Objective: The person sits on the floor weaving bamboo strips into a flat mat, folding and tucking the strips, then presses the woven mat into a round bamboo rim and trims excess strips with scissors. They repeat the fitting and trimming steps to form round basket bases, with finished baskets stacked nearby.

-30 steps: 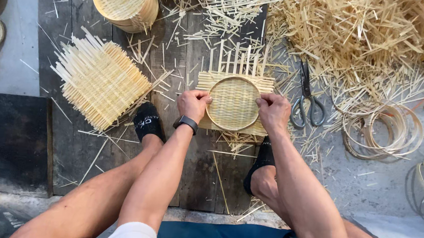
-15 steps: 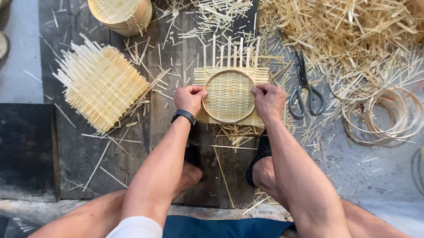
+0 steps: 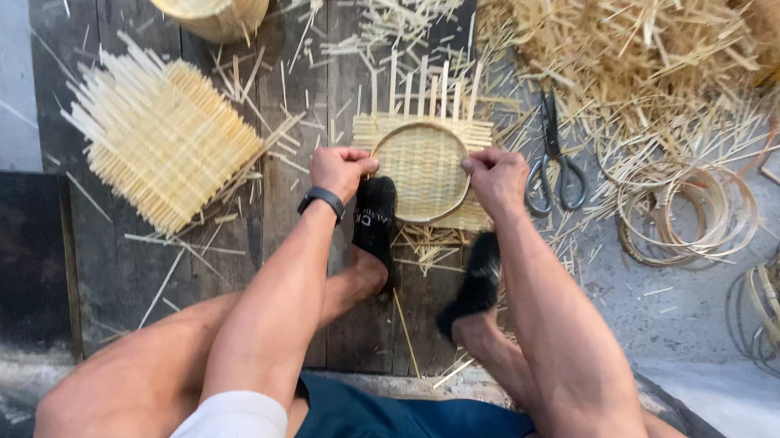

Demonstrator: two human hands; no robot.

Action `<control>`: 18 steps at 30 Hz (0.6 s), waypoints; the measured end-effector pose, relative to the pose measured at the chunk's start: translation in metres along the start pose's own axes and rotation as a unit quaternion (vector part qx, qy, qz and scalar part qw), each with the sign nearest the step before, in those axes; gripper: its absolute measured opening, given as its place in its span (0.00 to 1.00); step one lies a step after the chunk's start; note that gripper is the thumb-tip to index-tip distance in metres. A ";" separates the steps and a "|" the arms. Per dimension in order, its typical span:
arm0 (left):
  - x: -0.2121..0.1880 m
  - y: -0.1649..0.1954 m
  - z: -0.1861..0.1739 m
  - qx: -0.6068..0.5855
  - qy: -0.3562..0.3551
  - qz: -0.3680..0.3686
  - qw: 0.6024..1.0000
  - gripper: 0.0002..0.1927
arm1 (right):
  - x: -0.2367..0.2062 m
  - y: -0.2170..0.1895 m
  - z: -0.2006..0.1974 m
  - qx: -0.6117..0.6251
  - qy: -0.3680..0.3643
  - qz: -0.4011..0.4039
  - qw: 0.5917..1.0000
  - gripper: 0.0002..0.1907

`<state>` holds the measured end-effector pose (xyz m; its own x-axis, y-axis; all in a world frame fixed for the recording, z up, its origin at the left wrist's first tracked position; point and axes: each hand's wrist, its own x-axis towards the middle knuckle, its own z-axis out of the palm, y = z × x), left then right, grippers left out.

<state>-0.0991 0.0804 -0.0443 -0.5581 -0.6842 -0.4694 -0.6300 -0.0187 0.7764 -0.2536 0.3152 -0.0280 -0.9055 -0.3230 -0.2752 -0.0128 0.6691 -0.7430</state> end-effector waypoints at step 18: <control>0.028 0.054 0.025 0.171 -0.022 0.429 0.887 0.09 | -0.049 -0.083 0.025 -0.321 -0.181 -0.352 0.861 0.59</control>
<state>-0.1622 0.0784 -0.0255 -0.9271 -0.3100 0.2107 -0.0856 0.7225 0.6861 -0.1981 0.2590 0.0320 -0.3883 -0.9087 -0.1532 -0.8408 0.4174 -0.3448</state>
